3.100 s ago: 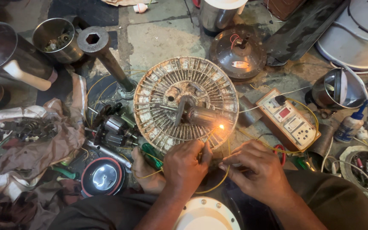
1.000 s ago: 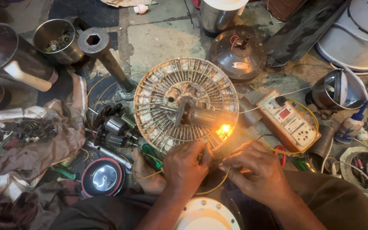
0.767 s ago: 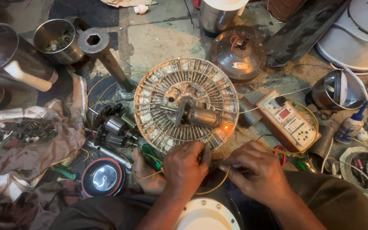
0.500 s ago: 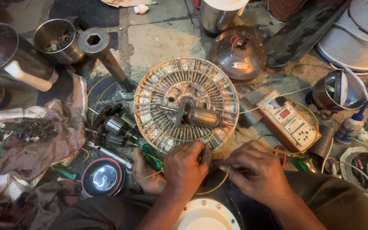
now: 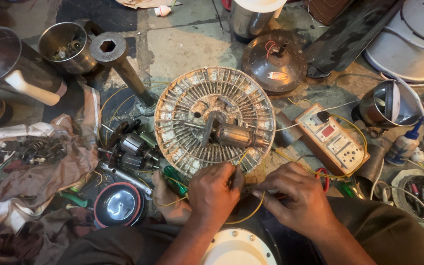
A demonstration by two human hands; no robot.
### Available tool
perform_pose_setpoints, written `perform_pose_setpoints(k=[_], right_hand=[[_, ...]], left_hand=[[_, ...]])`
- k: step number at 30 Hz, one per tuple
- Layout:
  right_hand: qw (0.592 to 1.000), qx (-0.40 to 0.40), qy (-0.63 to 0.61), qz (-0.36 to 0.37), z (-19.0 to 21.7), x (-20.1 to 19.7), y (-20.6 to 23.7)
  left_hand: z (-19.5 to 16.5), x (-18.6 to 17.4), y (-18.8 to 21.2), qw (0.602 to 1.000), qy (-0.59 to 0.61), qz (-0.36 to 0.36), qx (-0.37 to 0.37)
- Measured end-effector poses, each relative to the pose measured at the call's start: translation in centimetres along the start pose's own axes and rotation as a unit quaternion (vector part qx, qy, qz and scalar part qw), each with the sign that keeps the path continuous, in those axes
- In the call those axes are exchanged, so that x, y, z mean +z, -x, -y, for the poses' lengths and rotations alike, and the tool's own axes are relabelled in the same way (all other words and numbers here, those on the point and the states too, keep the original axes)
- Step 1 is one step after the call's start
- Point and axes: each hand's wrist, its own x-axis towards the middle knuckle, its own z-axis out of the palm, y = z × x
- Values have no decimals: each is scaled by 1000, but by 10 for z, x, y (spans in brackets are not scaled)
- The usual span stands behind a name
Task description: The person sits on the floor of a cluttered repair workshop and tests a small electric motor attached to a plastic fan base. They connect yellow test wires to the motor terminals, touch the wires to the contacts producing sparks, and adjust the multimeter and wiring to check the motor's electrical response.
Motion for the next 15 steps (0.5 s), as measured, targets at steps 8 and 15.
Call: perform_pose_setpoints(k=[8,15], right_hand=[[1000,2,1,-3,0,0,0],[1000,2,4,-7,2,0,-1]], left_hand=[[0,1,0,1000,-4,0,-1],[0,0,0,1000,-6,9,-6]])
